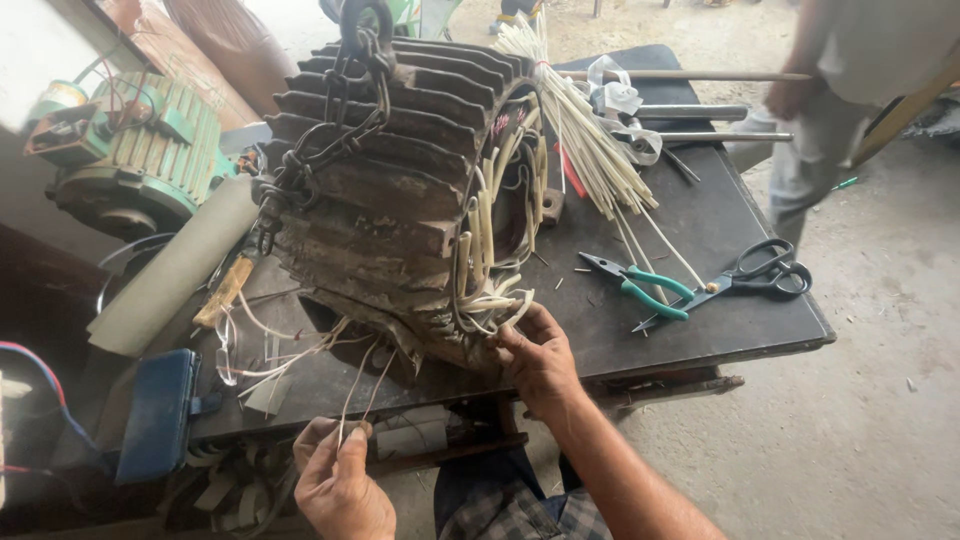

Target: The person works on a disassembled motor stator, inserting and adjusting white insulated wires into slots on the metal core. They repeatedly pull, align, and tuck wires by hand while another person occasionally assists. The task continues without a visible final state.

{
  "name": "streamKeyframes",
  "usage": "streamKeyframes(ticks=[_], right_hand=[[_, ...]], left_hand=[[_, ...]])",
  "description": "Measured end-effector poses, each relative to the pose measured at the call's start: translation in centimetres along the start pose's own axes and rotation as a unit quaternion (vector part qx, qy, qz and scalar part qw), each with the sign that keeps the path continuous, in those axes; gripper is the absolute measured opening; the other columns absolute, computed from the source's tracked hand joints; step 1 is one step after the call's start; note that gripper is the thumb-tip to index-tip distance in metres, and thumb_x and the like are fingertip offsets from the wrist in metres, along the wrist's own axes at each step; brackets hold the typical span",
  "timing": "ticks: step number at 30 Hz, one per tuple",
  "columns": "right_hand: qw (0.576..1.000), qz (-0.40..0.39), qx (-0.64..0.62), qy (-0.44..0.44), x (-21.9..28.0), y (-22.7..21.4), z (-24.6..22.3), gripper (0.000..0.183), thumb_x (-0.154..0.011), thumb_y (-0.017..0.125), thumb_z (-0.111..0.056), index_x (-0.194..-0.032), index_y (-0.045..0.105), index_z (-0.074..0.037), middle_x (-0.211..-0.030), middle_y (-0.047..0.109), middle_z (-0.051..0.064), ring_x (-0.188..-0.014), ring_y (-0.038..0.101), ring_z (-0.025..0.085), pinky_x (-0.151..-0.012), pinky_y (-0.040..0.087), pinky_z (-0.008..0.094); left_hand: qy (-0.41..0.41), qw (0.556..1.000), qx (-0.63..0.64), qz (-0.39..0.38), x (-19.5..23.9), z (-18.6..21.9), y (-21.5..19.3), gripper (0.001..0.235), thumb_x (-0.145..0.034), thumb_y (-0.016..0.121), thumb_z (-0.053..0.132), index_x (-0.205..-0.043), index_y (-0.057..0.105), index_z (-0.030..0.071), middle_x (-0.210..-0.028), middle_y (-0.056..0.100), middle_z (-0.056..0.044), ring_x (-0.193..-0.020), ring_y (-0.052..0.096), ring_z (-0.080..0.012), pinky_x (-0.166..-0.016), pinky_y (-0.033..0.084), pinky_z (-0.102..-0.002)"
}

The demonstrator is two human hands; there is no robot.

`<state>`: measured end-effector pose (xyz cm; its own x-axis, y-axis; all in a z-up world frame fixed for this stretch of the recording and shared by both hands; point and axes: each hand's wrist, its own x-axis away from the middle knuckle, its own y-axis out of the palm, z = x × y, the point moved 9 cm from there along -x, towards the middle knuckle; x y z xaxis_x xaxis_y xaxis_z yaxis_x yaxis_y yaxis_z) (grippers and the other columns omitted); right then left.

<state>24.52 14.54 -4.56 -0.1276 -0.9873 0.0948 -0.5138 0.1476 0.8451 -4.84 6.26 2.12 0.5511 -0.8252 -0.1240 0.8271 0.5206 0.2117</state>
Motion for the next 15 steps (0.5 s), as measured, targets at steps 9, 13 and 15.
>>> streamKeyframes(ticks=[9,13,15], right_hand=[[0.993,-0.001,0.107,0.059,-1.4,-0.4,-2.3,0.067,-0.081,0.073,-0.001,-0.143,0.047,-0.009,-0.112,0.07,0.01,-0.091,0.074,0.015,-0.074,0.062,0.032],[0.992,0.048,0.062,0.098,-1.6,-0.6,-2.0,0.046,-0.096,0.063,-0.013,-0.138,0.054,0.001,-0.109,0.07,0.016,-0.081,0.072,0.018,-0.073,0.063,0.034],[0.992,0.043,0.039,0.11,-1.9,-0.2,-2.4,0.039,-0.101,0.055,-0.021,-0.131,0.057,0.004,-0.106,0.07,0.017,-0.08,0.072,0.019,-0.073,0.065,0.036]], left_hand=[[-0.023,0.999,-0.025,-0.041,-0.1,-0.3,-0.7,0.01,-0.081,0.065,-0.007,-0.087,0.072,-0.01,-0.115,0.058,-0.012,-0.099,0.064,-0.0171,-0.087,0.056,-0.029],[-0.044,0.997,-0.016,-0.063,-0.4,-1.0,-0.3,0.01,-0.081,0.066,-0.007,-0.087,0.073,-0.009,-0.115,0.058,-0.012,-0.098,0.062,-0.0189,-0.087,0.056,-0.034],[-0.046,0.996,-0.015,-0.079,-0.5,-1.2,-0.3,0.008,-0.08,0.066,-0.006,-0.085,0.072,-0.009,-0.115,0.058,-0.013,-0.098,0.062,-0.0185,-0.087,0.055,-0.034]])
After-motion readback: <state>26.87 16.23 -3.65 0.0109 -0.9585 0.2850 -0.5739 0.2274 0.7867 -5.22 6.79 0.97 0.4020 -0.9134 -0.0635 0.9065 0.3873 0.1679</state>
